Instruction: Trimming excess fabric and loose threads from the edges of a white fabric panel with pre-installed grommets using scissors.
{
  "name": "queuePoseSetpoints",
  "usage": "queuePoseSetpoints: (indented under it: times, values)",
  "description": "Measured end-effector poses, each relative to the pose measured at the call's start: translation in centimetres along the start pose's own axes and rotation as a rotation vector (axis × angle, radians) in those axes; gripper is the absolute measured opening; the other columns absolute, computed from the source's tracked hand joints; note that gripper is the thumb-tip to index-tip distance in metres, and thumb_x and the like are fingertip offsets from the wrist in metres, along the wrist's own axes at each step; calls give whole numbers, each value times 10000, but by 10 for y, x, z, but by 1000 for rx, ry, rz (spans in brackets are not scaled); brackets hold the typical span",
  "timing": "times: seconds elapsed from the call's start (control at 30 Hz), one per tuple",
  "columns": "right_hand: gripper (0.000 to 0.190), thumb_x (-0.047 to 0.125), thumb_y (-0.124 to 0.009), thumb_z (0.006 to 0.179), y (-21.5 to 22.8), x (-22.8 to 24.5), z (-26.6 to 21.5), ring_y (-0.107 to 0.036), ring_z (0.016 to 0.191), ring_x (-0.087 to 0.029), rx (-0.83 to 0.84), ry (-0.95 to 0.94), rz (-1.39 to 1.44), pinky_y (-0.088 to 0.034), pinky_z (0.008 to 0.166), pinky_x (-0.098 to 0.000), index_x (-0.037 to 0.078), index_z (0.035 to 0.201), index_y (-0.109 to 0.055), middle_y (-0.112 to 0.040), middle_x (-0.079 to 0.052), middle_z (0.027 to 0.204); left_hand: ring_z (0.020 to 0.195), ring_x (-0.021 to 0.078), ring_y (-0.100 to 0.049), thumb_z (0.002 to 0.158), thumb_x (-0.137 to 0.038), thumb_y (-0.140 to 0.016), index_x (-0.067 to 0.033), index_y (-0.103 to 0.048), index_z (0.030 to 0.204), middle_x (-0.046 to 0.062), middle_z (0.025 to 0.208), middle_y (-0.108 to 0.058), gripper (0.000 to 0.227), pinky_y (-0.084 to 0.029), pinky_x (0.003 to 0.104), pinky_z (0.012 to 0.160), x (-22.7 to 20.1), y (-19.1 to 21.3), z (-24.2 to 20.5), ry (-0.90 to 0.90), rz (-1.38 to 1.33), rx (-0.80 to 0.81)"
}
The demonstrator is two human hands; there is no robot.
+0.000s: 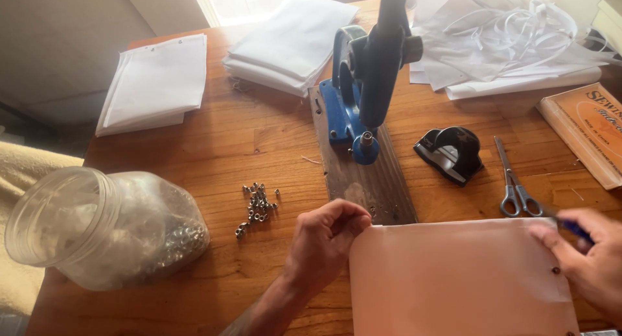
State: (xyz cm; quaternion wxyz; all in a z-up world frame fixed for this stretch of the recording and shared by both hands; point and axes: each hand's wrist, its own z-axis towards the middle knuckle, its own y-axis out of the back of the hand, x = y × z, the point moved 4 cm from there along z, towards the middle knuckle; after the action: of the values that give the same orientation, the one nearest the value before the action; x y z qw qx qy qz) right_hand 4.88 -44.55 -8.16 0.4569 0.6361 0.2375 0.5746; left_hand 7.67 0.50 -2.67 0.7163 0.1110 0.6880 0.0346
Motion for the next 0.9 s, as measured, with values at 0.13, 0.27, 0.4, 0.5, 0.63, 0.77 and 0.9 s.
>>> queuePoseSetpoints:
  times: [0.13, 0.27, 0.4, 0.5, 0.63, 0.77, 0.9]
  values:
    - [575, 334, -792, 1178, 24, 101, -23, -763, 1210, -492, -230, 309, -23, -566, 1086, -554, -139, 1503, -827, -822, -351, 1325, 780, 57, -716, 1065, -127, -853, -76, -853, 1039, -8, 900, -847, 57, -611, 235, 645, -14, 0, -1, -48, 30, 41]
    - [436, 349, -819, 970, 7, 164, -39, -929, 1024, -133, 291, 484, 179, -669, 964, -334, 252, 1393, -850, -962, 32, 1227, 735, 113, -783, 1124, -119, -742, -64, -763, 1043, 61, 885, -885, 99, -658, 272, 610, -18, -1, -11, -66, 3, 39]
    - [311, 578, -909, 920, -33, 166, -40, -913, 850, -239, 449, 597, -77, -644, 707, -479, 328, 1093, -843, -982, 122, 929, 790, 146, -775, 1133, -133, -736, -79, -773, 1067, 52, 875, -848, 93, -666, 308, 671, -15, 4, -14, -56, -2, -35]
    - [242, 560, -913, 927, -35, 160, -34, -846, 707, -202, 472, 592, -15, -603, 683, -416, 328, 967, -858, -932, 119, 786, 475, 269, -801, 1123, 10, -733, 27, -756, 1098, 162, 824, -776, 38, -649, 361, 358, -10, 15, -15, 125, -295, -133]
    - [218, 504, -956, 890, -24, 158, -35, -734, 580, -142, 417, 614, 104, -579, 606, -355, 295, 903, -897, -874, 108, 677, 534, 305, -864, 1070, 163, -580, 33, -768, 1192, 188, 877, -769, 259, -695, 359, 410, -14, 34, -16, 97, -257, -160]
    - [192, 493, -937, 887, -17, 158, -37, -736, 558, -124, 350, 605, 118, -587, 588, -345, 305, 920, -916, -901, 127, 685, 881, 162, -842, 1025, -198, -798, -25, -841, 1362, 117, 1121, -871, 381, -705, 262, 715, -25, 19, -22, 155, -260, 142]
    - [190, 495, -947, 874, -10, 161, -42, -751, 551, -104, 345, 595, 138, -602, 594, -329, 310, 917, -927, -904, 131, 675, 834, 79, -809, 979, -195, -932, -11, -942, 1114, 100, 1021, -947, 228, -699, 237, 698, -26, 3, -27, 111, -310, 159]
